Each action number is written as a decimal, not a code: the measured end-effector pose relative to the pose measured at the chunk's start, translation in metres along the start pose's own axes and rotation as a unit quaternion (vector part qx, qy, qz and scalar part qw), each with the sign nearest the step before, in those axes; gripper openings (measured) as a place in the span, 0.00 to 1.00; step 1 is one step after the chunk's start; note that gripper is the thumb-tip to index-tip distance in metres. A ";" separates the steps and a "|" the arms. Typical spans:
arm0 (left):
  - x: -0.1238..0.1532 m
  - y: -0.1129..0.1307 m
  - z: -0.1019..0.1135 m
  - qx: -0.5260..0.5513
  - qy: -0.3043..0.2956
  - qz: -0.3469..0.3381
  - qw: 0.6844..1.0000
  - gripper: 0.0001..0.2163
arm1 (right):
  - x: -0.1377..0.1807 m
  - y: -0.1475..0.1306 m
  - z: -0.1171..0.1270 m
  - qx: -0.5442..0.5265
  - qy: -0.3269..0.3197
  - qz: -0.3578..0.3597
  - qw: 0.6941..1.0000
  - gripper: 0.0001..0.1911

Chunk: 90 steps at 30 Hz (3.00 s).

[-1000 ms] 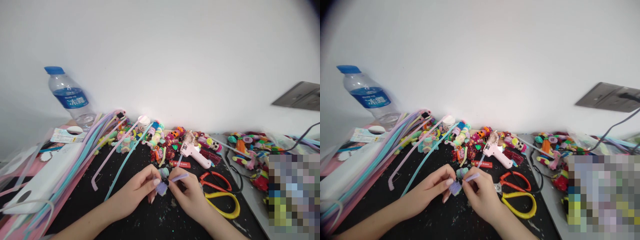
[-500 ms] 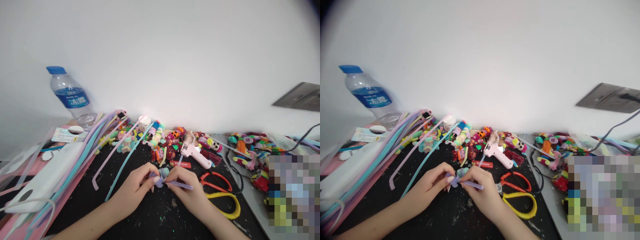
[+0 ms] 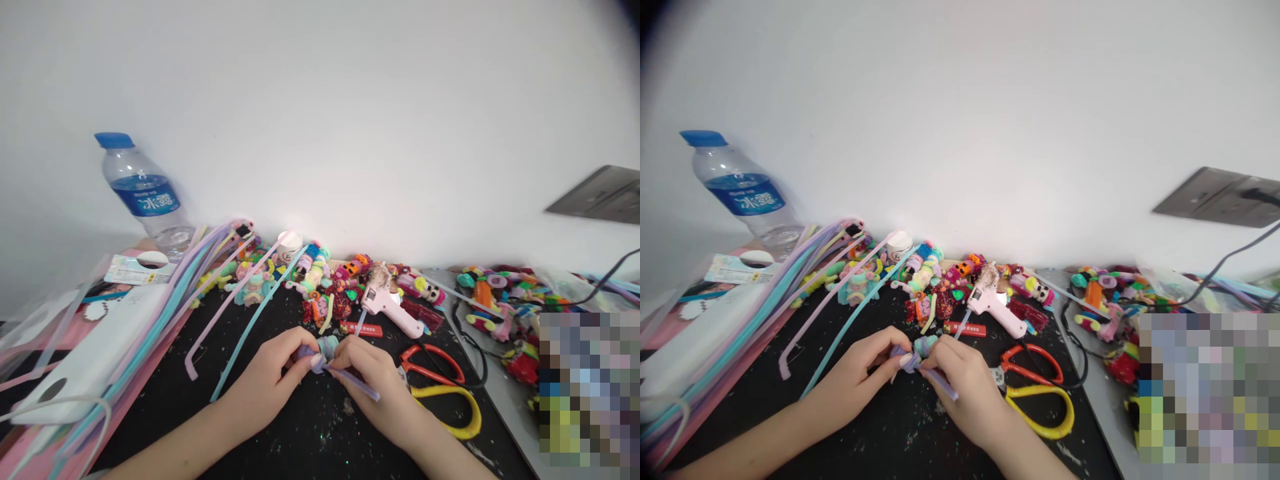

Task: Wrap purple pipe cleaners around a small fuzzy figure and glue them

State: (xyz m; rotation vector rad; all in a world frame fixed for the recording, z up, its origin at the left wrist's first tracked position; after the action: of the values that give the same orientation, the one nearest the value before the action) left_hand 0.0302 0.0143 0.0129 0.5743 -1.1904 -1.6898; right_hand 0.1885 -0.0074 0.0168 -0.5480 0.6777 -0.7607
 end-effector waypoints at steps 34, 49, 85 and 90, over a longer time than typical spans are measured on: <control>0.002 -0.008 -0.008 0.003 0.015 0.020 1.000 0.06 | -0.002 -0.012 -0.013 0.222 -0.103 0.042 0.969 0.09; 0.001 -0.016 -0.014 0.104 0.011 0.062 0.993 0.09 | 0.002 -0.010 -0.005 0.164 0.000 0.047 0.985 0.11; -0.007 -0.016 -0.003 0.291 0.055 0.074 0.952 0.15 | -0.002 -0.018 0.004 0.081 0.024 0.072 0.994 0.20; -0.007 -0.018 0.000 0.285 0.062 0.072 0.954 0.15 | 0.001 -0.018 0.007 0.062 0.057 0.081 0.993 0.20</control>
State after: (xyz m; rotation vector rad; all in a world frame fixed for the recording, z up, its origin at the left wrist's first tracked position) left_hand 0.0260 0.0220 -0.0043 0.9023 -1.5924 -1.1583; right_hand 0.1861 -0.0173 0.0333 -0.3333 0.7658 -0.6799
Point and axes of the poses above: each hand's wrist, its own x-axis away from the middle knuckle, its own z-axis out of the back of the hand, y = z × x, the point moved 4 cm from there along -x, towards the middle knuckle, and after that the axes turned 8 degrees about z, right-handed, at the moved point
